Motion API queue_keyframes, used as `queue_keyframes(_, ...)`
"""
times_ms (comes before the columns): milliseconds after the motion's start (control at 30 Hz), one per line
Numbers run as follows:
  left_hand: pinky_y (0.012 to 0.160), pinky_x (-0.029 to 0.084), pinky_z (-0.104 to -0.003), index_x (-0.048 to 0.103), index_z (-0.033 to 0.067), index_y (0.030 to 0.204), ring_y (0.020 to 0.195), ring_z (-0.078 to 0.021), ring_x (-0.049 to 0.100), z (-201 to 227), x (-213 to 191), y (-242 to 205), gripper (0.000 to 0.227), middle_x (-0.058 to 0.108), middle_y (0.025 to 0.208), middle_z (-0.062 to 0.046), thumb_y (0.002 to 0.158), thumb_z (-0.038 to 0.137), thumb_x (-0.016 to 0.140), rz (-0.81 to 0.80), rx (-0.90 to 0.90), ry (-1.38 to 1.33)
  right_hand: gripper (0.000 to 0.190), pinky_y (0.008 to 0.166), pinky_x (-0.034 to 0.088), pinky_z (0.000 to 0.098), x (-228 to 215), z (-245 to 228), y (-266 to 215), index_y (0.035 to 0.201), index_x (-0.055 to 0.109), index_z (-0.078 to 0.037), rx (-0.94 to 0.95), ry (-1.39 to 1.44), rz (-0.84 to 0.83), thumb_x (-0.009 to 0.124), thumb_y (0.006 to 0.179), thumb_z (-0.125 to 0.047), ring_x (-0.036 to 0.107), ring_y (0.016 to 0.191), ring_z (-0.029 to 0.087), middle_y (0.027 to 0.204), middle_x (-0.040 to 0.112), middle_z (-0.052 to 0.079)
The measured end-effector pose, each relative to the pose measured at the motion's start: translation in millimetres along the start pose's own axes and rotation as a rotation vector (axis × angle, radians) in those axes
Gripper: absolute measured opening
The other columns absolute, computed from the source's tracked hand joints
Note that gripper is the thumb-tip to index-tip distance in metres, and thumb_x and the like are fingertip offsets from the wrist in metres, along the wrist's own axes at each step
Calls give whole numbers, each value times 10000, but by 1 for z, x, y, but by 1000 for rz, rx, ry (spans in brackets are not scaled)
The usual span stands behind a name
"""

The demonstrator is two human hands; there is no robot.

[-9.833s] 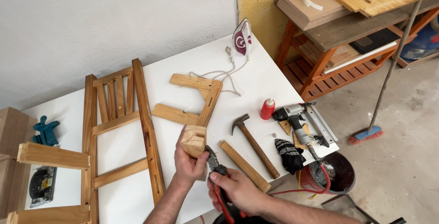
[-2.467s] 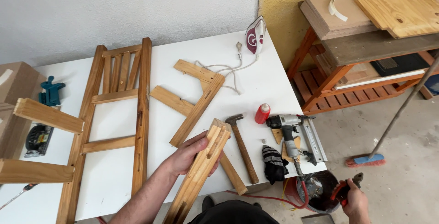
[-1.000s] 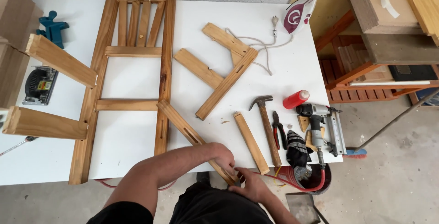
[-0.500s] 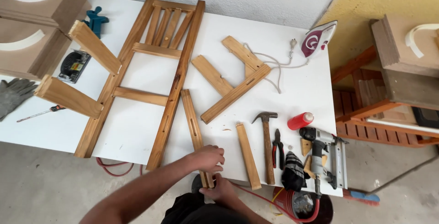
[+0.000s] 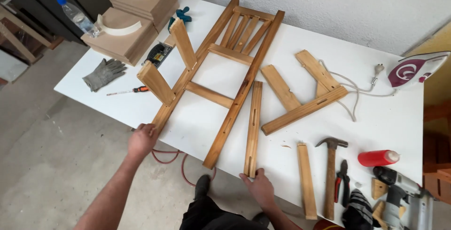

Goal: The person uses pliers to remove nails from a wooden chair leg and then uses a hammer to drive a screw into the wood. The task involves manipulating wooden chair parts on a white workbench.

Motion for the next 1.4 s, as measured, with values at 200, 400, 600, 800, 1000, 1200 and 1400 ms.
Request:
queue_keyframes(200, 1068, 470, -530, 607, 33, 1464, 1268, -496, 579, -191, 93, 185, 663, 539, 1499, -323, 815, 109, 492, 43, 211, 251, 654, 673, 538, 508, 30, -9, 25, 1148, 505, -157, 49, 128, 271, 643, 843, -718, 736, 849, 347, 919, 769, 57)
queue_keyframes(400, 1030, 494, -501, 592, 64, 1474, 1265, -462, 627, -167, 91, 265, 598, 631, 1444, -217, 902, 94, 419, -559, 56, 443, 690, 739, 521, 406, 28, -35, -13, 1367, 491, -175, 218, 310, 323, 727, 859, -578, 679, 885, 231, 984, 698, 31)
queue_keyframes(600, 840, 584, -620, 610, 87, 1410, 1133, -492, 665, -172, 101, 263, 422, 564, 1344, -231, 1060, 239, 429, -505, 175, 495, 685, 758, 514, 414, 36, -24, -9, 1378, 497, -167, 138, 262, 363, 710, 870, -574, 676, 878, 261, 958, 687, 53)
queue_keyframes(800, 889, 432, -471, 630, 98, 1314, 996, -357, 738, -233, 55, 231, 411, 755, 1230, -154, 1058, 394, 505, -142, 115, 764, 589, 555, 505, 429, 41, -29, 12, 1274, 514, -157, 65, 202, 458, 682, 903, -582, 679, 724, 235, 857, 693, 3)
queue_keyframes(1000, 629, 408, -311, 647, 124, 1236, 647, -176, 489, -108, -91, 92, 209, 577, 865, -57, 1065, 171, 756, -51, -270, -412, 732, 678, 546, 430, 43, -6, 18, 1416, 459, -159, -51, 235, 300, 697, 885, -602, 683, 869, 265, 1015, 685, 57)
queue_keyframes(1200, 815, 513, -274, 599, 111, 1028, 793, -169, 617, 152, -73, -38, 185, 615, 869, -47, 925, -37, 638, -347, -179, -1552, 303, 791, 580, 411, -69, 115, 1, 1092, 732, -83, -203, 135, 801, 682, 959, -351, 663, 930, 252, 1025, 709, 81)
queue_keyframes(1400, 516, 310, -200, 502, 108, 783, 487, -68, 342, 306, 16, -62, 268, 310, 574, 56, 917, 58, 729, -351, -100, -1831, 450, 965, 472, 427, -128, 234, 54, 1126, 679, -75, -86, -328, 946, 812, 825, -381, 669, 1038, 312, 1021, 661, 122)
Point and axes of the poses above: each hand's wrist, its own y-axis towards the middle knuckle, its own x-axis out of the palm, z = x × y, the point moved 4 cm from there along y, towards the middle knuckle
